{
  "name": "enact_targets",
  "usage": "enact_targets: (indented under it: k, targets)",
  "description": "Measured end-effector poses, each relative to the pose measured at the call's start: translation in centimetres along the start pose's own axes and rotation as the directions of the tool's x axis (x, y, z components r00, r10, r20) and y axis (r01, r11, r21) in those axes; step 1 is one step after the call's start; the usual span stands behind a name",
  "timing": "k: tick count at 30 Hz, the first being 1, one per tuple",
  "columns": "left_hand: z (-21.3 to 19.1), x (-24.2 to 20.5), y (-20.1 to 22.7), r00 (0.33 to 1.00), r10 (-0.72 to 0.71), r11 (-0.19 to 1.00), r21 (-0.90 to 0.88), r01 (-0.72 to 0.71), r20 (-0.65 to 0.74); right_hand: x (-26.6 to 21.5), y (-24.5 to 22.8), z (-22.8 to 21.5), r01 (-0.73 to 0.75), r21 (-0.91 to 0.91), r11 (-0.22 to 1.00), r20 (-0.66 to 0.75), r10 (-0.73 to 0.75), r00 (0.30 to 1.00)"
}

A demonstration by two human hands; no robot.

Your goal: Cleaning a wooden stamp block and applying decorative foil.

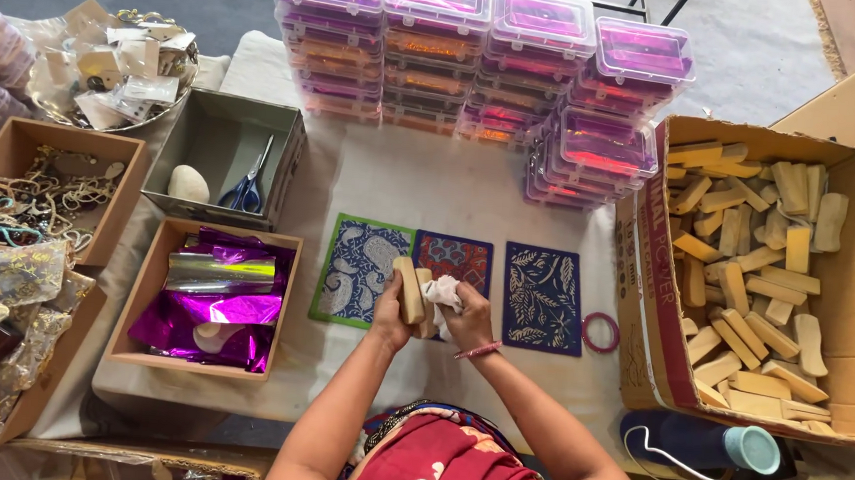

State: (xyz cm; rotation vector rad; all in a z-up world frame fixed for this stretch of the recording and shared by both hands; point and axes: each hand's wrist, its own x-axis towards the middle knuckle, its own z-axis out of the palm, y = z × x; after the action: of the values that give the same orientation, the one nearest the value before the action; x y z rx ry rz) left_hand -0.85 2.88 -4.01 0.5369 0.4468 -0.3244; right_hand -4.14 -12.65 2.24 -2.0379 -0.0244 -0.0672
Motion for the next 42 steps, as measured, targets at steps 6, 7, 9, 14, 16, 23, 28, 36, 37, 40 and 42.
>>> enact_targets:
  k: [6,7,9,14,16,23,28,36,37,40,42]
  targets:
    - [2.5,-3.1,-1.5,0.975,-0.209,0.977,0.060,0.205,0.071,0.9,-8.9,-1.0,0.625,-0.499,0.601,0.003,-0.720,0.694]
    - [1.8,-2.5,-2.1,0.976,-0.207,0.977,0.058,0.203,0.072,2.5,-6.3,-0.8,0.626,-0.499,0.599,0.004,-0.721,0.693]
    - [0.3,-1.3,-3.1,0.938,-0.248,0.942,0.285,0.175,0.243,5.5,-1.0,-0.4,0.439,-0.086,0.894,-0.093,-0.446,0.890]
    - [4.8,-3.6,1.6,0.973,-0.041,0.955,0.296,-0.030,0.229,4.3,0.0,0.2,-0.131,0.709,0.693,-0.096,0.280,0.955]
    - [6.0,-3.8,2.7,0.967,0.095,0.985,0.117,-0.126,0.237,1.8,-2.3,0.7,0.027,0.730,0.683,-0.131,0.101,0.986]
    - [6.8,-4.3,0.4,0.955,0.004,0.992,0.118,-0.041,0.297,4.6,0.5,-0.3,0.236,0.137,0.962,-0.167,-0.213,0.963]
    - [6.6,-4.2,0.0,0.923,-0.024,0.898,0.414,-0.149,0.385,5.6,2.7,-1.1,-0.525,0.801,0.287,0.338,0.507,0.793]
    - [4.3,-1.1,-2.2,0.767,0.188,0.460,0.635,-0.621,0.614,1.8,-3.5,0.2,0.451,-0.479,0.753,-0.120,-0.565,0.816]
    - [5.4,-2.1,-2.3,0.767,0.189,0.458,0.635,-0.621,0.614,2.8,-3.8,-0.7,0.452,-0.478,0.753,-0.120,-0.566,0.816]
    - [8.4,-4.9,-2.2,0.980,-0.148,0.901,0.427,0.077,0.135,5.7,-2.9,-2.7,-0.069,0.289,0.955,-0.191,0.129,0.973]
    - [10.3,-6.5,-2.0,0.985,-0.148,0.832,0.550,0.076,0.089,7.2,-0.2,-3.1,-0.335,0.678,0.655,-0.048,0.494,0.868]
